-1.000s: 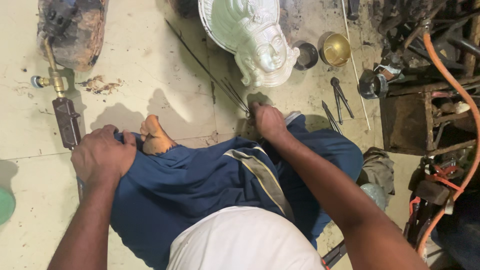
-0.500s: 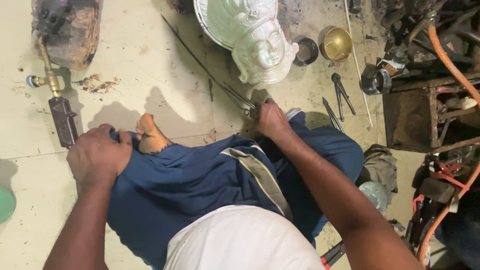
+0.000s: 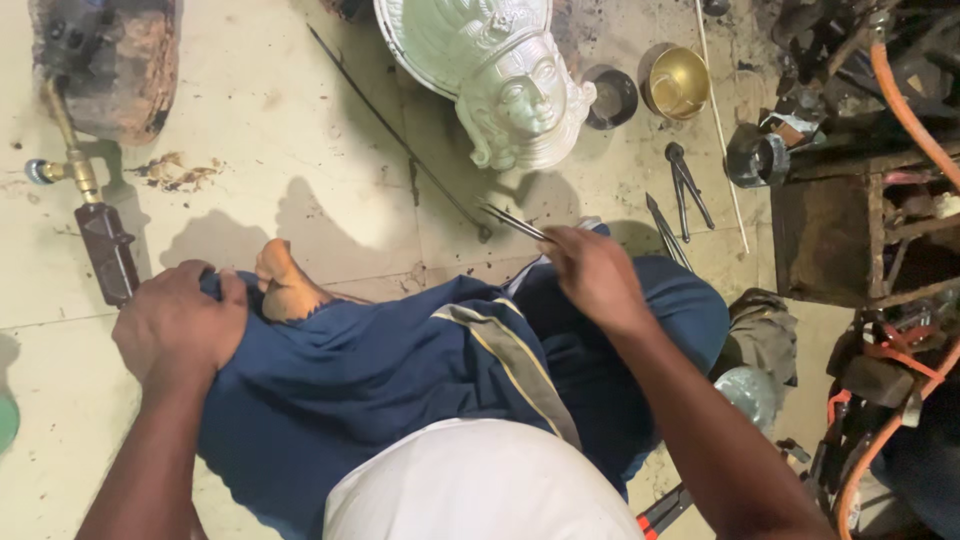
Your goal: The person uses a blowtorch to heat a white statue placed on a brick. They then use a metal rod to stir a substance in a small container and apply it to the statue's surface. The person also uses tongs to adjust the statue's position.
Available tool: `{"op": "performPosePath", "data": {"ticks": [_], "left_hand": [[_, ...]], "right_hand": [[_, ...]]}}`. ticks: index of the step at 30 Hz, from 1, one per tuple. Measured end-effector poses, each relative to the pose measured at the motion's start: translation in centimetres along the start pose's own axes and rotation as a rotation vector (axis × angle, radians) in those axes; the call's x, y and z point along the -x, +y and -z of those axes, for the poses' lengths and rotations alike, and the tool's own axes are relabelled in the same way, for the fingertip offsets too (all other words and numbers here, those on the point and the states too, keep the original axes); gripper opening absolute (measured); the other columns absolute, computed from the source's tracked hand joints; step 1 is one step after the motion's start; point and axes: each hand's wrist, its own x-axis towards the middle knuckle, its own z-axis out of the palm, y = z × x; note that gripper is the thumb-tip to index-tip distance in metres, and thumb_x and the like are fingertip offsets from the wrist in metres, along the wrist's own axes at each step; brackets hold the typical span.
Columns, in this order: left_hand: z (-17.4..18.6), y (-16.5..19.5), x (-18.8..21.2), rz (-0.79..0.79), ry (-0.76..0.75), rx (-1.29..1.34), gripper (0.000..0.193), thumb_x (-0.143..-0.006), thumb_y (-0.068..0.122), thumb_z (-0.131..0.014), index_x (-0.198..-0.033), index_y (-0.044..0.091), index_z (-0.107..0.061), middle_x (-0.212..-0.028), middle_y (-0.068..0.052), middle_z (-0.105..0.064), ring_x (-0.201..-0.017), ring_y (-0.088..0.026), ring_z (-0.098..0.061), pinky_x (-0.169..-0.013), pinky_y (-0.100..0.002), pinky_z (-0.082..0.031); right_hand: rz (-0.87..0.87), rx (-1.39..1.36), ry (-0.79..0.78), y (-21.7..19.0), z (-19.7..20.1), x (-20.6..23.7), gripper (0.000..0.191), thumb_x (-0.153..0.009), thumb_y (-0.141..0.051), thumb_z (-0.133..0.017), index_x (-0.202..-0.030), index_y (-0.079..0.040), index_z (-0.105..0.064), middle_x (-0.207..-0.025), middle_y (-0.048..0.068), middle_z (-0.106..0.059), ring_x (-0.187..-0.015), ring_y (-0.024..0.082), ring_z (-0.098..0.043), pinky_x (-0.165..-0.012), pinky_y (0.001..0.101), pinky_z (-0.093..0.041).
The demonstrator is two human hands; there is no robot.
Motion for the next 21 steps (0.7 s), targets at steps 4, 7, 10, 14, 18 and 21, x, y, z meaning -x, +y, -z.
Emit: {"op": "performPosePath", "data": {"ticks": [4,7,10,14,18,21], "left_hand": [[-0.5,0.0,-0.4,0.033,-0.031,-0.005,0.043,-0.099,0.047,-0.054,-0.119,0.017,-0.078,-0.116,-0.014,-0.075,-0.106,-0.036,-0.07,-0.089,-0.048,-0.056],[-1.1,0.0,-0.9,-0.006,0.05,0.013,0.044,-0.097,0.048,-0.057,-0.121,0.018,-0.078,-0.115,-0.014,-0.075,-0.105,-0.037,-0.07,-0.088,-0.048,-0.056],[-1.9,-0.1,-1.3,0.014,-0.003,-0.024,0.042,-0.098,0.047,-0.056,-0.121,0.019,-0.078,-0.115,-0.013,-0.075,-0.105,-0.037,-0.071,-0.087,-0.048,-0.056],[-3.2,-0.4,-1.7,-0.026,0.057,-0.069,0.04,-0.103,0.049,-0.057,-0.119,0.017,-0.077,-0.115,-0.011,-0.076,-0.111,-0.035,-0.07,-0.094,-0.047,-0.055],[-4.2,-0.8,-2.1,-0.003,0.048,-0.086,0.041,-0.102,0.05,-0.059,-0.122,0.019,-0.078,-0.117,-0.012,-0.075,-0.113,-0.036,-0.069,-0.096,-0.047,-0.054],[-4.6,-0.9,-2.6,-0.018,0.053,-0.117,0.042,-0.105,0.052,-0.058,-0.122,0.019,-0.077,-0.119,-0.011,-0.075,-0.114,-0.034,-0.069,-0.1,-0.046,-0.054]], "right_hand": [[-0.12,0.09,0.204,2.4,3.7,4.0,0.019,-0.103,-0.018,-0.064,-0.113,-0.001,-0.068,-0.099,0.021,-0.07,-0.086,0.04,-0.068,-0.077,0.0477,-0.054],[-0.315,0.182,0.396,5.0,5.4,6.6,0.016,-0.109,-0.014,-0.063,-0.116,0.0,-0.067,-0.093,0.017,-0.069,-0.077,0.029,-0.068,-0.071,0.0413,-0.054],[-0.339,0.078,0.586,7.0,5.2,7.6,0.014,-0.113,-0.009,-0.061,-0.121,0.002,-0.065,-0.091,0.012,-0.07,-0.078,0.021,-0.069,-0.07,0.0319,-0.054],[-0.209,0.108,0.623,8.5,4.2,6.3,0.017,-0.112,-0.003,-0.062,-0.126,0.006,-0.065,-0.09,0.013,-0.068,-0.072,0.017,-0.066,-0.064,0.0285,-0.051],[-0.266,0.139,0.525,8.8,4.5,4.9,0.018,-0.108,-0.004,-0.065,-0.124,0.003,-0.069,-0.093,0.013,-0.07,-0.071,0.018,-0.064,-0.066,0.0317,-0.051],[-0.336,0.18,0.473,8.8,4.5,4.2,0.017,-0.108,-0.006,-0.066,-0.124,-0.001,-0.071,-0.091,0.011,-0.071,-0.074,0.019,-0.065,-0.07,0.0339,-0.051]]}}
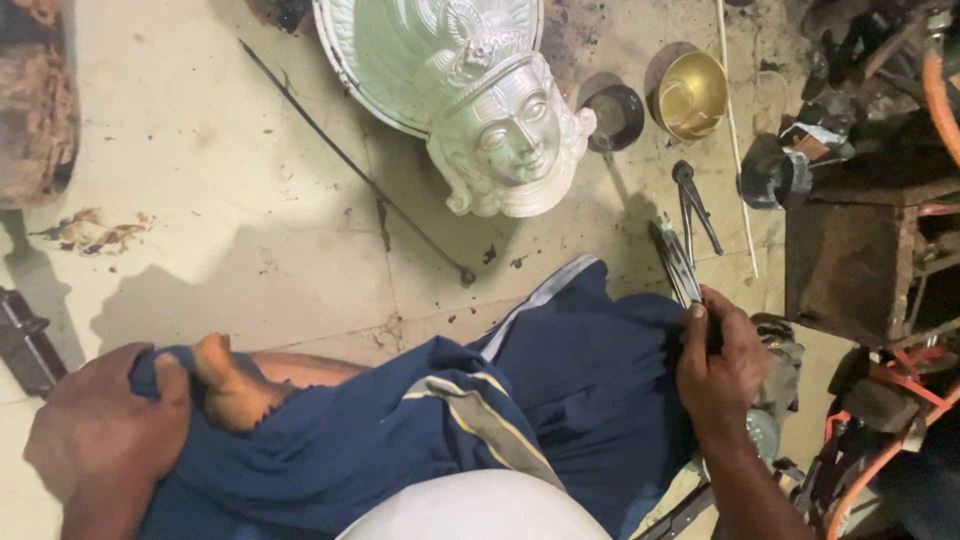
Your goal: The person uses a blowtorch to heat a white statue placed on a brick. They then use a metal rod to stir a substance in a small container and apply it to the statue's surface. The person also uses tongs to adjust the statue's position.
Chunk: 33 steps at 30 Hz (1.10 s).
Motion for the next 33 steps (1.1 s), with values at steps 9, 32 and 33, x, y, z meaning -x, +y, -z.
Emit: {"op": "performPosePath", "data": {"ticks": [9,32,33], "left_hand": [[-0.4,0.4,-1.0,0.049,-0.057,-0.08,0.046,-0.099,0.055,-0.057,-0.125,0.023,-0.077,-0.12,-0.013,-0.074,-0.112,-0.036,-0.069,-0.095,-0.047,-0.055],[0.2,0.8,0.2,0.112,-0.102,-0.018,0.048,-0.098,0.058,-0.063,-0.13,0.025,-0.076,-0.12,-0.017,-0.074,-0.108,-0.04,-0.069,-0.086,-0.05,-0.056],[0.4,0.9,0.2,0.097,-0.088,-0.011,0.046,-0.098,0.057,-0.063,-0.128,0.024,-0.076,-0.121,-0.016,-0.075,-0.109,-0.04,-0.069,-0.087,-0.049,-0.055]], "right_hand": [[-0.016,0.03,-0.043,0.5,-0.7,-1.0,0.018,-0.106,-0.011,-0.069,-0.122,-0.003,-0.073,-0.091,0.011,-0.07,-0.076,0.021,-0.067,-0.071,0.0351,-0.051],[0.118,-0.096,0.055,1.9,1.0,-0.1,0.012,-0.105,-0.006,-0.071,-0.113,0.003,-0.071,-0.092,0.016,-0.07,-0.074,0.026,-0.068,-0.067,0.036,-0.052],[0.119,-0.118,0.061,2.0,1.1,0.0,0.011,-0.106,-0.006,-0.07,-0.113,0.003,-0.071,-0.094,0.016,-0.07,-0.077,0.027,-0.068,-0.07,0.0364,-0.053]]}}
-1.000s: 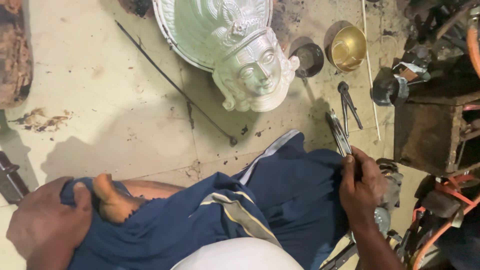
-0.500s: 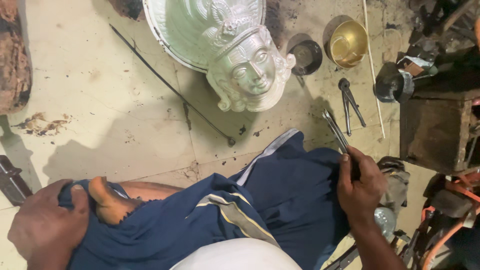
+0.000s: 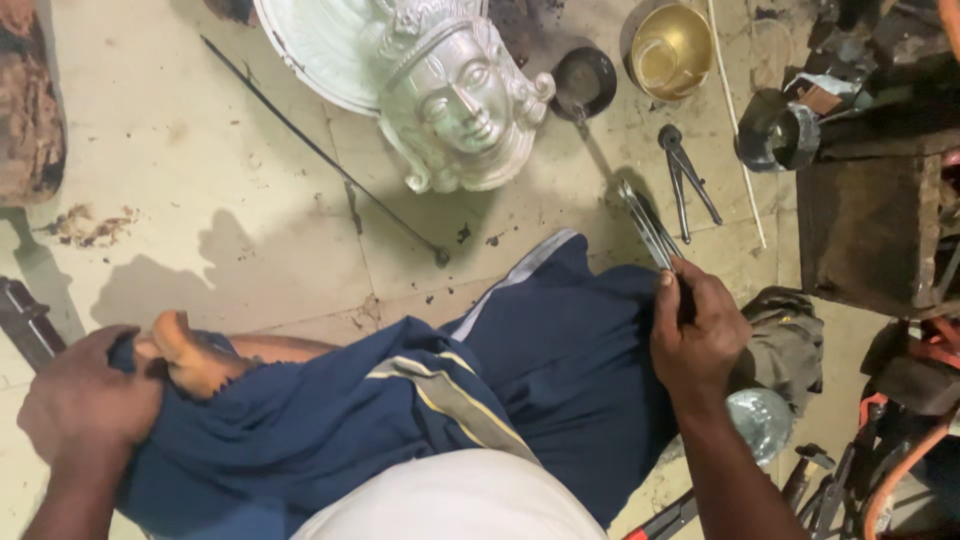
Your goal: The person uses a blowtorch to heat a white statue placed on a brick. They then use a metal rod to stir a substance in a small container and apply it to the statue's surface. The person also uses tongs to adjust the statue's position.
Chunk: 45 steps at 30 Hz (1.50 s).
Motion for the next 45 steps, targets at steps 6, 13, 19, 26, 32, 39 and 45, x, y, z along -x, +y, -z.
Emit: {"op": "performPosePath", "data": {"ticks": [6,13,19,26,32,39,45], "left_hand": [[0.7,0.5,0.6,0.009,0.016,-0.04,0.049,-0.098,0.059,-0.062,-0.129,0.024,-0.076,-0.117,-0.018,-0.074,-0.106,-0.04,-0.07,-0.085,-0.05,-0.055],[1.3,0.3,1.6,-0.038,0.042,0.019,0.045,-0.099,0.054,-0.061,-0.125,0.022,-0.077,-0.116,-0.017,-0.075,-0.106,-0.04,-0.069,-0.087,-0.051,-0.055],[1.4,-0.1,2.1,-0.048,0.06,0.061,0.043,-0.1,0.051,-0.059,-0.124,0.021,-0.078,-0.117,-0.015,-0.075,-0.105,-0.039,-0.069,-0.087,-0.051,-0.055],[2.0,-0.5,2.0,-0.024,0.05,0.081,0.043,-0.098,0.053,-0.06,-0.123,0.023,-0.078,-0.114,-0.016,-0.075,-0.101,-0.039,-0.07,-0.084,-0.05,-0.056],[1.8,-0.9,1.7,-0.057,0.047,0.087,0.042,-0.099,0.052,-0.06,-0.121,0.021,-0.078,-0.114,-0.014,-0.075,-0.103,-0.037,-0.07,-0.084,-0.049,-0.055],[1.1,-1.0,1.4,-0.061,0.066,0.045,0.042,-0.101,0.051,-0.058,-0.119,0.02,-0.079,-0.112,-0.014,-0.076,-0.101,-0.036,-0.071,-0.081,-0.049,-0.056],[0.9,-1.1,1.5,-0.054,0.079,0.037,0.044,-0.101,0.053,-0.057,-0.122,0.02,-0.078,-0.112,-0.014,-0.076,-0.1,-0.036,-0.071,-0.081,-0.048,-0.056]], "right_hand": [[-0.004,-0.032,0.006,0.3,0.5,0.8,0.011,-0.107,-0.005,-0.069,-0.115,0.002,-0.071,-0.097,0.018,-0.07,-0.083,0.033,-0.069,-0.075,0.0392,-0.054],[0.083,-0.054,0.001,-0.5,1.6,1.4,0.012,-0.103,-0.003,-0.073,-0.114,0.002,-0.072,-0.096,0.018,-0.071,-0.082,0.032,-0.07,-0.075,0.0383,-0.055],[0.166,-0.182,0.046,-3.9,-1.8,-1.6,0.014,-0.099,-0.002,-0.077,-0.113,0.0,-0.073,-0.097,0.016,-0.072,-0.082,0.03,-0.072,-0.075,0.0373,-0.056],[0.294,-0.151,0.101,-7.4,-4.8,-4.0,0.014,-0.098,-0.002,-0.078,-0.111,0.0,-0.074,-0.093,0.017,-0.071,-0.082,0.032,-0.071,-0.075,0.0386,-0.057],[0.23,-0.154,0.047,-7.9,-5.0,-3.2,0.013,-0.096,-0.003,-0.078,-0.109,0.0,-0.074,-0.089,0.017,-0.071,-0.077,0.031,-0.071,-0.072,0.0387,-0.055],[0.215,-0.168,0.026,-7.9,-5.1,-3.1,0.014,-0.097,-0.002,-0.077,-0.111,0.001,-0.074,-0.086,0.017,-0.07,-0.074,0.028,-0.072,-0.069,0.0355,-0.054],[0.208,-0.176,0.026,-8.1,-5.3,-3.2,0.015,-0.097,-0.002,-0.077,-0.111,0.001,-0.075,-0.087,0.016,-0.071,-0.075,0.026,-0.073,-0.069,0.035,-0.055]]}}
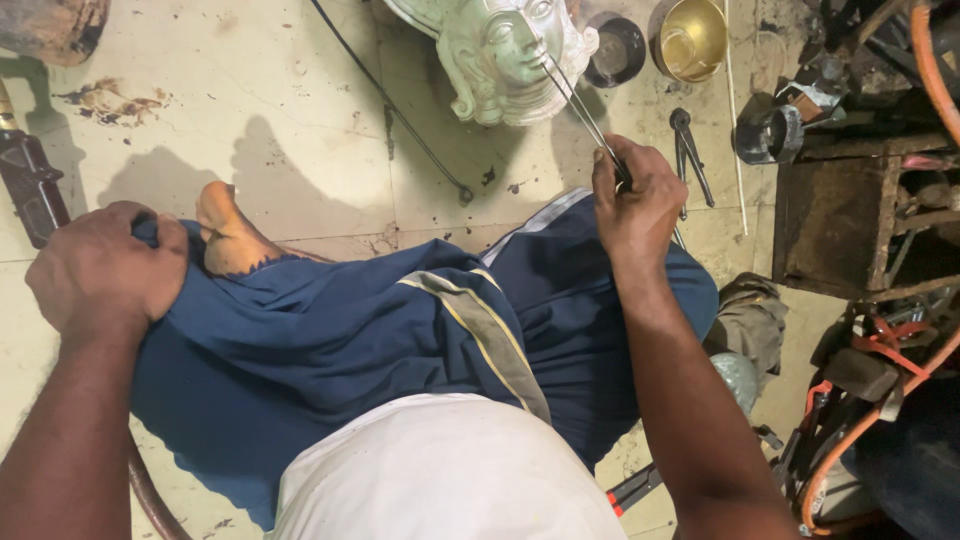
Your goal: The person uses a blowtorch to heat a white statue placed on a brick. They then use a metal rod to stir a substance in a small container and apply it to the statue's surface. The person also uses tongs to adjust the statue's position.
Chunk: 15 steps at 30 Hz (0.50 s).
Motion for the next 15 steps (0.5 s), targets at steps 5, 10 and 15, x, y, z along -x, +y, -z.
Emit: {"op": "performPosePath", "data": {"ticks": [5,10,15], "left_hand": [[-0.17,0.07,-0.04,0.004,0.004,-0.017,0.044,-0.101,0.053,-0.056,-0.123,0.021,-0.078,-0.113,-0.013,-0.076,-0.099,-0.035,-0.071,-0.08,-0.047,-0.056],[-0.14,0.27,-0.12,0.012,-0.018,-0.028,0.044,-0.101,0.053,-0.057,-0.123,0.021,-0.078,-0.114,-0.013,-0.075,-0.1,-0.035,-0.071,-0.079,-0.047,-0.056],[-0.09,0.24,-0.08,0.016,-0.024,-0.03,0.045,-0.102,0.054,-0.056,-0.124,0.022,-0.077,-0.114,-0.012,-0.075,-0.102,-0.034,-0.071,-0.08,-0.047,-0.056]], "right_hand": [[0.034,0.026,0.016,0.28,-0.02,0.06,0.015,-0.096,-0.001,-0.078,-0.111,0.002,-0.075,-0.087,0.017,-0.07,-0.076,0.028,-0.072,-0.069,0.036,-0.055],[0.036,0.035,0.03,0.69,-0.04,0.12,0.015,-0.096,0.0,-0.079,-0.11,0.002,-0.075,-0.088,0.017,-0.072,-0.076,0.028,-0.072,-0.071,0.0357,-0.056],[0.047,0.006,0.019,0.64,-0.17,0.22,0.016,-0.097,0.0,-0.078,-0.112,0.002,-0.075,-0.089,0.016,-0.072,-0.076,0.026,-0.073,-0.07,0.0343,-0.056]]}}
